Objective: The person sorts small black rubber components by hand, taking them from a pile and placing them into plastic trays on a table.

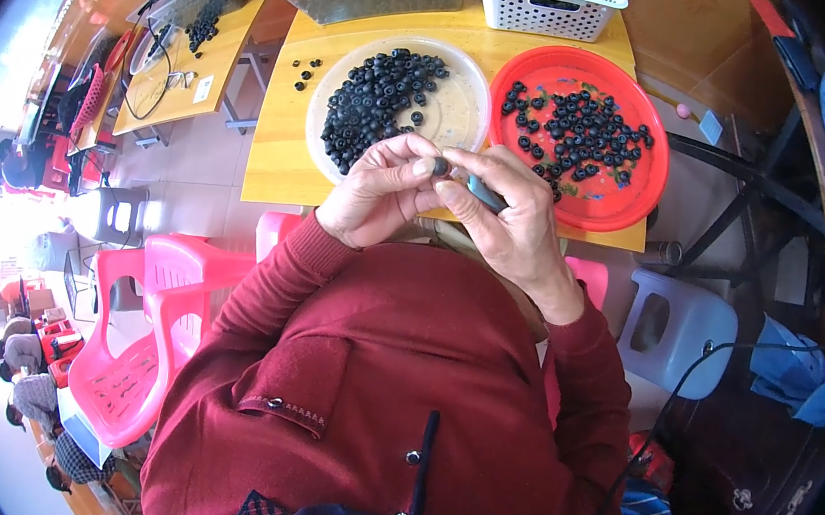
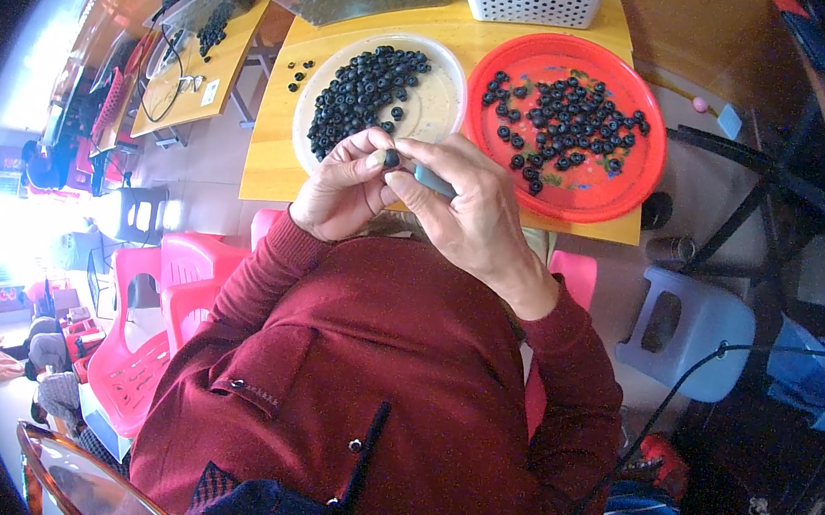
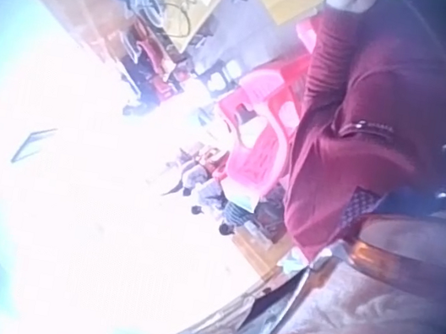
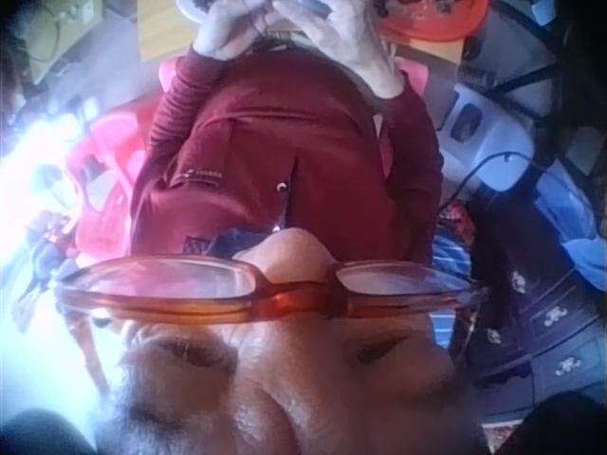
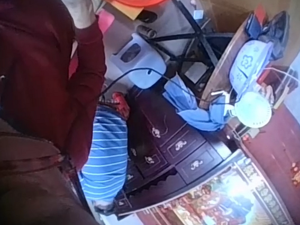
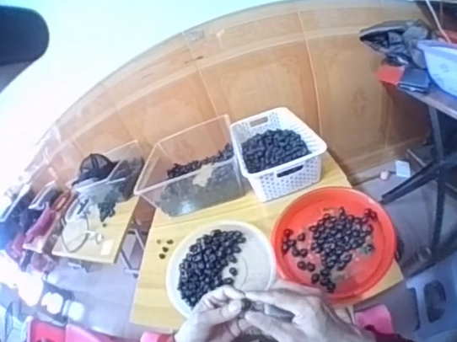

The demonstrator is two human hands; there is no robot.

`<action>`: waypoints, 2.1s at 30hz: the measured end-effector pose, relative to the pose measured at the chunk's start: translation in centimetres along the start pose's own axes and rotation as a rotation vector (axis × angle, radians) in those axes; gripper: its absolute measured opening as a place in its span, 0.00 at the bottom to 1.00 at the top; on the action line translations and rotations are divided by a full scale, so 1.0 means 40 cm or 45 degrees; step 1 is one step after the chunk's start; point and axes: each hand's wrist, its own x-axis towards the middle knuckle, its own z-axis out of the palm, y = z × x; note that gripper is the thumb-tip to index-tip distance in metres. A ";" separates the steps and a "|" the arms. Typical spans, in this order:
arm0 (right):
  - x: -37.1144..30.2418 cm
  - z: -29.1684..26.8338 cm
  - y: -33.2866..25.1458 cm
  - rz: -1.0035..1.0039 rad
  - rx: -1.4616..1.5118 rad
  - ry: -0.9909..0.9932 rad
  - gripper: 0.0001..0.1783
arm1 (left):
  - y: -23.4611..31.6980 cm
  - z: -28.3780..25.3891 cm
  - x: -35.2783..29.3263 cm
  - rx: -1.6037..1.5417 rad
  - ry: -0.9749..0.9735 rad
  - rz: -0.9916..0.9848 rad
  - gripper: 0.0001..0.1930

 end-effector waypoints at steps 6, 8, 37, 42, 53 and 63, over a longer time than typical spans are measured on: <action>-0.006 -0.012 0.015 0.288 0.358 -0.061 0.13 | -0.004 -0.005 -0.003 0.021 -0.082 -0.144 0.05; -0.005 -0.022 0.011 0.433 0.480 -0.091 0.13 | -0.002 0.003 -0.003 0.026 -0.082 -0.144 0.05; 0.011 -0.123 0.041 0.177 -0.553 0.304 0.16 | 0.113 -0.079 0.144 2.861 0.185 0.408 0.11; 0.008 -0.121 0.043 0.174 -0.529 0.308 0.16 | 0.112 -0.072 0.123 2.711 0.114 0.549 0.08; 0.010 -0.112 0.037 0.176 -0.467 0.315 0.15 | 0.089 -0.041 0.088 1.595 0.399 0.299 0.09; 0.003 -0.087 0.034 0.214 -0.409 0.157 0.16 | 0.061 -0.046 0.065 1.158 0.414 0.291 0.11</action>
